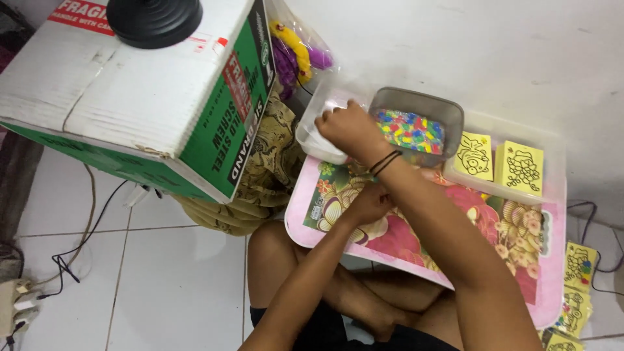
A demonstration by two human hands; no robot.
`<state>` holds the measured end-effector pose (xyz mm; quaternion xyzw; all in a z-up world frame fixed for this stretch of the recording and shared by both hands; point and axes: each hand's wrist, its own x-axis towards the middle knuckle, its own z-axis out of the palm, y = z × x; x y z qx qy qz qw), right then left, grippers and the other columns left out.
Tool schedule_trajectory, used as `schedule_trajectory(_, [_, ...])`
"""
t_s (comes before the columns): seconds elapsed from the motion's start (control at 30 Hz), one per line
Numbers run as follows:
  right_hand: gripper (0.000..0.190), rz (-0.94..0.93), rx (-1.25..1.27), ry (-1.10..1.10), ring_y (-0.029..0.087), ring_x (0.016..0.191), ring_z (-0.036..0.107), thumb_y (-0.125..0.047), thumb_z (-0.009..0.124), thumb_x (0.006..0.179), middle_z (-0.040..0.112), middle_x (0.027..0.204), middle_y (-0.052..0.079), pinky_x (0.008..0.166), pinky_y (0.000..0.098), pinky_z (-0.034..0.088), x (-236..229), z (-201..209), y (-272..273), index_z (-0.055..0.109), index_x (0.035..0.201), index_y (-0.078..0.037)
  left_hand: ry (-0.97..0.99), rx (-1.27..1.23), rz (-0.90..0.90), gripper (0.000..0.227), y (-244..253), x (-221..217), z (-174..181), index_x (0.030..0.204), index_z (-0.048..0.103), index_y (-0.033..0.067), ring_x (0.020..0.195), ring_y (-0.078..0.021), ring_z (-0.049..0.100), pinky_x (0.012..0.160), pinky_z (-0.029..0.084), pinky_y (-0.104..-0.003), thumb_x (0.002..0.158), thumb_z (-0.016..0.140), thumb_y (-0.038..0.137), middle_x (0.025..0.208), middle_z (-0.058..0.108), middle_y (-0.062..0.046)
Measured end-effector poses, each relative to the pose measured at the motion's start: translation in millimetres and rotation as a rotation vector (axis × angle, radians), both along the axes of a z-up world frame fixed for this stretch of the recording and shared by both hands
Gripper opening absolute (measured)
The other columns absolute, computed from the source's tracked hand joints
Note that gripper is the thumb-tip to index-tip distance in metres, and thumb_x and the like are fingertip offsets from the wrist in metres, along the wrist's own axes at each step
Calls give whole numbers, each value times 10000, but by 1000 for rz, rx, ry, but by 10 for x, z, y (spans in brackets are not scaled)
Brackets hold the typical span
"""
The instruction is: The person fills small plastic bags with colored beads, pairs them with printed cartoon drawing cards, and places them into larger clear pouches before setting the completed sets aside on the floor.
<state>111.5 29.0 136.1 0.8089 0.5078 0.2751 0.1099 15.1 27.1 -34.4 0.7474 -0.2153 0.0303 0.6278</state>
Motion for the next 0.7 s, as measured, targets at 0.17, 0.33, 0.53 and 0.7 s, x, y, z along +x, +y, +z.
schedule_trajectory(0.17, [105, -109, -13, 263, 307, 714, 705, -53, 703, 769, 709, 758, 62, 623, 499, 528, 410, -963, 233, 708, 759, -158, -27, 194, 10, 454, -9, 105, -291, 1179, 670, -39, 1124, -516, 604, 1139, 383, -592, 874, 642, 296, 1132, 686, -305])
schedule_trajectory(0.33, [142, -263, -134, 623, 375, 889, 657, -182, 795, 805, 667, 958, 164, 662, 560, 583, 524, -918, 283, 775, 872, -59, -35, 138, -23, 532, -81, 187, -589, 1311, 640, 5, 1290, -478, 537, 1226, 302, -577, 869, 671, 300, 1321, 633, -249])
schedule_trajectory(0.53, [178, -314, -139, 902, 434, 855, 729, -77, 681, 866, 699, 930, 223, 689, 565, 584, 336, -536, 272, 747, 993, 29, -33, -19, -9, 371, 41, 90, -108, 1237, 702, 76, 1064, -370, 663, 1099, 453, -544, 926, 674, 277, 1117, 725, -140])
schedule_trajectory(0.7, [279, -224, -22, 1129, 497, 953, 711, -162, 568, 969, 735, 1014, 284, 813, 556, 567, 209, -146, 145, 773, 1050, 9, 7, 6, -18, 176, 42, -15, 230, 846, 659, 39, 646, -282, 587, 658, 471, -423, 907, 587, 186, 673, 588, -137])
